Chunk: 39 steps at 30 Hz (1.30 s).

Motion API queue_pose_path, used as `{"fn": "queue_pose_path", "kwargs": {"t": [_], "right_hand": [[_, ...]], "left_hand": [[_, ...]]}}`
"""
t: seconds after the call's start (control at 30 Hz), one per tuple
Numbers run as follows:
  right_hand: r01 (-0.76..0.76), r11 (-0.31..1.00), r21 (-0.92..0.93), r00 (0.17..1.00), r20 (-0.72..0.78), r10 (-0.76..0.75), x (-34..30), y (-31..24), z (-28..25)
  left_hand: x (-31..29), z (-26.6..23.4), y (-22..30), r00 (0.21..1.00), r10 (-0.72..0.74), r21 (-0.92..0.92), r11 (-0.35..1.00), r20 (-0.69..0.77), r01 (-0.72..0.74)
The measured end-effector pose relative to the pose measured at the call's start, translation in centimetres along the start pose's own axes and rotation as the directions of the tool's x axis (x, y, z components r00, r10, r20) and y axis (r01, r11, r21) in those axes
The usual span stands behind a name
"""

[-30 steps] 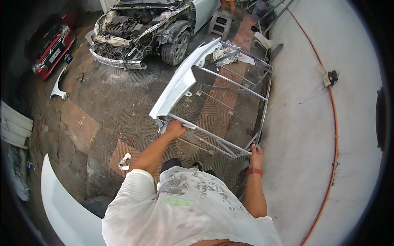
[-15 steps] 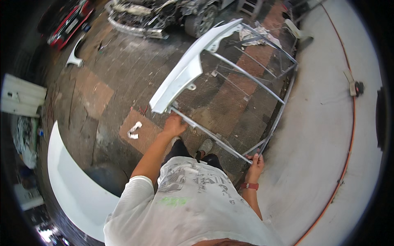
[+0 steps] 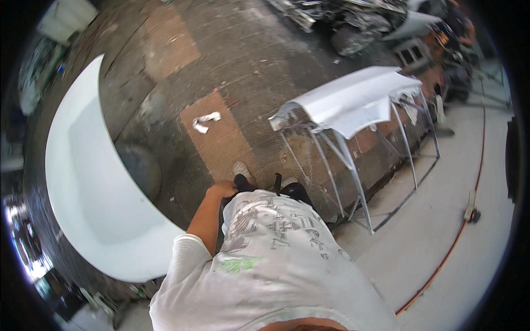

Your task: The person kneels to tie a white car fender to a metal frame using a string, then stands to lift and position the fender on the frame. The person continues to secure the fender with additional string and later moves a white car door panel across the workshop floor.

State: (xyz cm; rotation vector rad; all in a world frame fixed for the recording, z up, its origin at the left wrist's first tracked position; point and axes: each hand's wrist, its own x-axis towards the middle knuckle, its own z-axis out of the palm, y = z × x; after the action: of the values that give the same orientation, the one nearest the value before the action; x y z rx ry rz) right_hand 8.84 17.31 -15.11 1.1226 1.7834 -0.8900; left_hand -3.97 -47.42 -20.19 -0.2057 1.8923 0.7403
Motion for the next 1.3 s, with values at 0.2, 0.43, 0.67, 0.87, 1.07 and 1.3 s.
{"fn": "queue_pose_path", "kwargs": {"t": [0.2, 0.43, 0.67, 0.87, 1.07, 1.3], "right_hand": [[0.340, 0.859, -0.384, 0.937, 0.222, -0.271, -0.9, -15.9, 5.2], [0.465, 0.853, -0.236, 0.877, 0.253, -0.409, -1.4, -35.3, 14.9], [0.599, 0.550, -0.582, 0.792, 0.333, -0.511, 3.5, -41.2, 23.3], [0.589, 0.699, -0.407, 0.807, 0.352, -0.474, 13.7, -40.7, 26.0], [0.411, 0.785, -0.463, 0.888, 0.396, -0.232, 8.0, -51.1, 29.5], [0.564, 0.549, -0.617, 0.818, 0.508, -0.270, 8.1, -75.8, 32.1]], "left_hand": [[-5.8, -1.3, -6.1, 0.948, -0.148, -0.413, 0.910, -0.280, 0.020], [-7.9, -2.1, -5.2, 0.939, -0.105, -0.559, 0.823, -0.326, -0.102], [-6.6, -7.6, -8.8, 0.968, -0.170, -0.610, 0.792, -0.185, 0.022], [-2.8, -13.1, -15.3, 0.911, -0.353, -0.722, 0.686, -0.213, 0.096], [-0.6, -20.1, -25.2, 0.921, -0.316, -0.465, 0.866, -0.225, 0.184], [0.7, -46.2, -19.3, 0.597, -0.644, -0.843, 0.527, -0.479, -0.109]]}}
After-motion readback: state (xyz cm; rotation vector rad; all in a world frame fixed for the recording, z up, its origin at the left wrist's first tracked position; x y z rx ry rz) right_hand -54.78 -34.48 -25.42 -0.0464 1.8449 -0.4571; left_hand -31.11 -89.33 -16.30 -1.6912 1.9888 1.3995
